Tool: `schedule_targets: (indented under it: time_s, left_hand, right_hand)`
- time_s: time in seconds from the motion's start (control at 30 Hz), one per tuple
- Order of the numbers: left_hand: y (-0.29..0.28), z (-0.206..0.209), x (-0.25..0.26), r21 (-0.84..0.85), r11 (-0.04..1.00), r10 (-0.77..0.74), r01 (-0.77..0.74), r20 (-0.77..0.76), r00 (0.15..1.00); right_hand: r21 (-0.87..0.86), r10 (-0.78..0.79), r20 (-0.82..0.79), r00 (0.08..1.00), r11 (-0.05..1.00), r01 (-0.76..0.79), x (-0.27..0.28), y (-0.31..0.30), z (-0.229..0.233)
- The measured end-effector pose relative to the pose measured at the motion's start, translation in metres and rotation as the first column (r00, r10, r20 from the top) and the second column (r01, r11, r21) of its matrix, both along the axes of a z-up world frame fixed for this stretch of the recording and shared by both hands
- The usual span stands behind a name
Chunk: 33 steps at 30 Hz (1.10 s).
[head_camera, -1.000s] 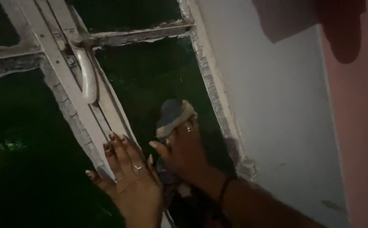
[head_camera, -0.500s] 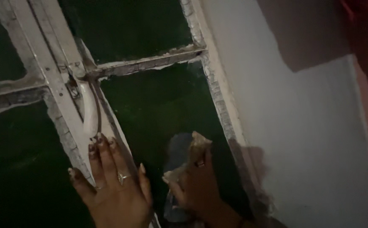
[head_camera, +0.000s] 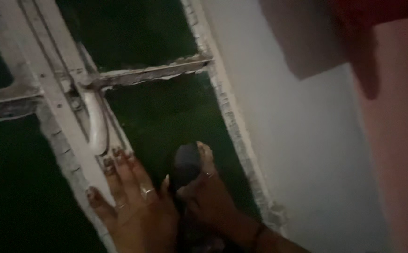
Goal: The person wipes the green glass and white frame of a window using a cloth and then uses their hands to manipulate the latch and frame edges.
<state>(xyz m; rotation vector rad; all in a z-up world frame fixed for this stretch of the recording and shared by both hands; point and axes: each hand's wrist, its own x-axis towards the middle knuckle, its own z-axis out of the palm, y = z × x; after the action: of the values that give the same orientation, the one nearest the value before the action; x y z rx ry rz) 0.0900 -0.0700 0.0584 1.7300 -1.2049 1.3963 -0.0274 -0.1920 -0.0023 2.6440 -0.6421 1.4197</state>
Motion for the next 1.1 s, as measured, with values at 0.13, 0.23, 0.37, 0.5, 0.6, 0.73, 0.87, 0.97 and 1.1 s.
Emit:
schedule_targets:
  time_s: [0.13,0.23,0.37,0.5,0.6,0.73,0.87,0.97,1.1]
  left_hand:
    - [0.0,-0.002,0.003,-0.06,0.995,-0.075,0.079,0.066,0.995]
    - [0.002,-0.005,0.004,-0.103,0.978,-0.175,0.182,0.076,0.982]
    - [-0.001,-0.003,0.011,-0.138,0.94,-0.296,0.312,0.125,0.947]
    - [0.0,-0.006,0.015,-0.114,0.94,-0.305,0.322,0.147,0.941]
    - [0.001,-0.006,0.012,-0.066,0.941,-0.331,0.333,0.033,0.943]
    - [0.006,-0.005,0.011,-0.107,0.929,-0.35,0.355,0.068,0.934]
    - [0.009,-0.005,0.012,-0.02,0.954,-0.298,0.299,0.04,0.954]
    - [0.008,-0.003,0.012,-0.08,0.932,-0.349,0.354,0.068,0.934]
    - [0.002,0.0,0.01,-0.058,0.945,-0.325,0.323,-0.027,0.945]
  right_hand:
    - [-0.118,-0.042,0.329,0.944,0.989,0.085,0.023,-0.031,-0.01]
    - [0.123,-0.159,0.271,0.949,0.984,0.13,0.043,-0.042,-0.015]
    - [0.132,-0.062,0.076,0.995,0.99,0.052,0.053,-0.027,0.0]
    - [-0.101,-0.038,0.14,0.989,0.993,0.053,0.03,-0.024,-0.007]
    - [-0.052,-0.171,0.267,0.948,0.98,0.192,0.005,-0.035,-0.024]
    - [-0.009,-0.198,0.419,0.886,0.975,0.222,0.01,-0.031,-0.003]
    - [-0.069,-0.07,0.409,0.91,0.992,0.107,0.02,-0.004,0.013]
    - [-0.182,0.032,0.25,0.968,0.983,0.014,0.019,-0.001,0.008]
    - [-0.315,0.029,0.219,0.975,0.948,0.043,0.009,-0.037,0.005]
